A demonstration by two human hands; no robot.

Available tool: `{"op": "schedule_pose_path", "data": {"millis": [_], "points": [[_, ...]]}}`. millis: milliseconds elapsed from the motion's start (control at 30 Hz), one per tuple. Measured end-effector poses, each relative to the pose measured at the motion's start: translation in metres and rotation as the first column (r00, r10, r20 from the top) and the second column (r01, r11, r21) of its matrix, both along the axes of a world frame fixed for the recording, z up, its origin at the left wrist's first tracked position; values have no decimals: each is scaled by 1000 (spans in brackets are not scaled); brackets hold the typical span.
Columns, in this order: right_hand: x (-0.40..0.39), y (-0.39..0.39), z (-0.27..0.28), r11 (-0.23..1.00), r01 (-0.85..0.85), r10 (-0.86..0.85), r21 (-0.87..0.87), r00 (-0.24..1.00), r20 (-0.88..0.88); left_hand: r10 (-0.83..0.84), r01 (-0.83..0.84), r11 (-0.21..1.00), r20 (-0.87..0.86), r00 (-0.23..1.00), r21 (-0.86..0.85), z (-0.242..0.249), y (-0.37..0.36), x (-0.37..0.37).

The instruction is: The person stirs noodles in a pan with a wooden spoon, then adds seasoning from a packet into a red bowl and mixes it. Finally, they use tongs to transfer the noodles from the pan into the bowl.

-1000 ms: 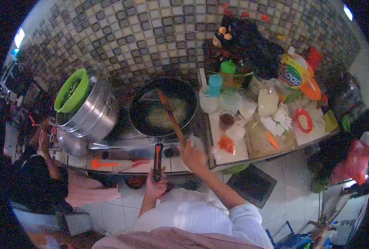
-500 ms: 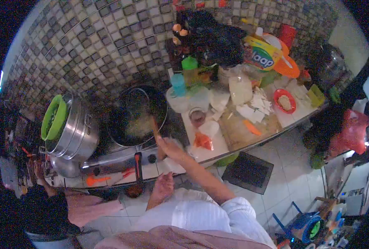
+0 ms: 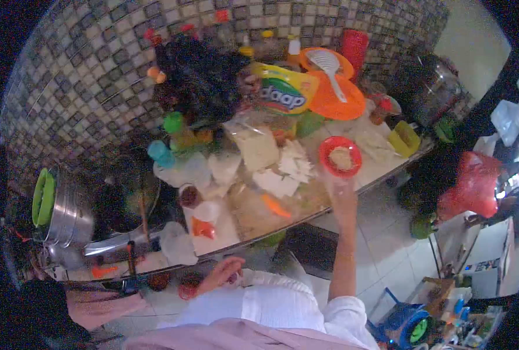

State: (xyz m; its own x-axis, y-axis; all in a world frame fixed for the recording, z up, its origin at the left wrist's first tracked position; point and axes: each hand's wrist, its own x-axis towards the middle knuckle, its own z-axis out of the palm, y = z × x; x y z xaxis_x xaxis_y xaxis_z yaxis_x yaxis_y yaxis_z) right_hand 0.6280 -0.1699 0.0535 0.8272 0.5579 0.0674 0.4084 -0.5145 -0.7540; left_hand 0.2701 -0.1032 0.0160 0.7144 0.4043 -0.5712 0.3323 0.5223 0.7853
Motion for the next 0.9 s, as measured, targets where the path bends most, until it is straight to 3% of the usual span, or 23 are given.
{"op": "schedule_pose_path", "data": {"millis": [33, 67, 133, 167, 233, 367, 500, 567, 600, 667, 700, 767, 833, 900], "points": [[31, -2, -9, 967, 219, -196, -130, 966, 171, -43, 41, 998, 40, 998, 49, -10, 1, 20], [62, -5, -36, 966, 220, -196, -134, 965, 176, -86, 77, 992, 80, 993, 101, -14, 1, 39], [112, -3, -90, 952, 305, -252, -14, 811, 527, -76, 65, 991, 99, 992, 116, 0, 0, 76], [117, -2, -86, 954, 301, -246, -19, 814, 527, -69, 53, 989, 114, 991, 135, 8, 0, 91], [114, 10, -66, 956, 241, -198, -165, 950, 241, -49, 32, 992, 135, 990, 125, 13, 0, 113], [140, 0, -90, 976, 169, -111, -136, 928, 355, 51, -74, 985, 145, 988, 158, 2, -1, 146], [164, -4, -98, 967, 151, -89, -204, 955, 283, 78, -124, 966, 200, 977, 229, 8, 2, 190], [154, -5, -69, 991, 128, -116, 46, 971, -208, 54, -111, 962, 224, 973, 250, 10, 11, 216], [159, -4, -73, 992, 120, -108, 45, 972, -209, 28, -80, 972, 227, 974, 222, 9, 18, 231], [172, -6, -85, 958, 123, -14, 261, 924, -383, 2, -47, 980, 227, 974, 194, -2, 28, 262], [172, -8, -81, 958, 122, -13, 261, 924, -382, -3, -52, 971, 228, 974, 234, -12, 33, 280], [168, -14, -57, 888, 182, 24, 423, 899, -437, -8, -56, 961, 227, 974, 272, -11, 38, 313], [171, -27, -42, 870, 184, 17, 457, 916, -401, 55, -68, 994, 150, 987, 80, -3, 40, 340], [177, -39, -30, 850, 183, 9, 494, 933, -361, 58, -72, 994, 167, 984, 80, -32, 45, 370]]}}
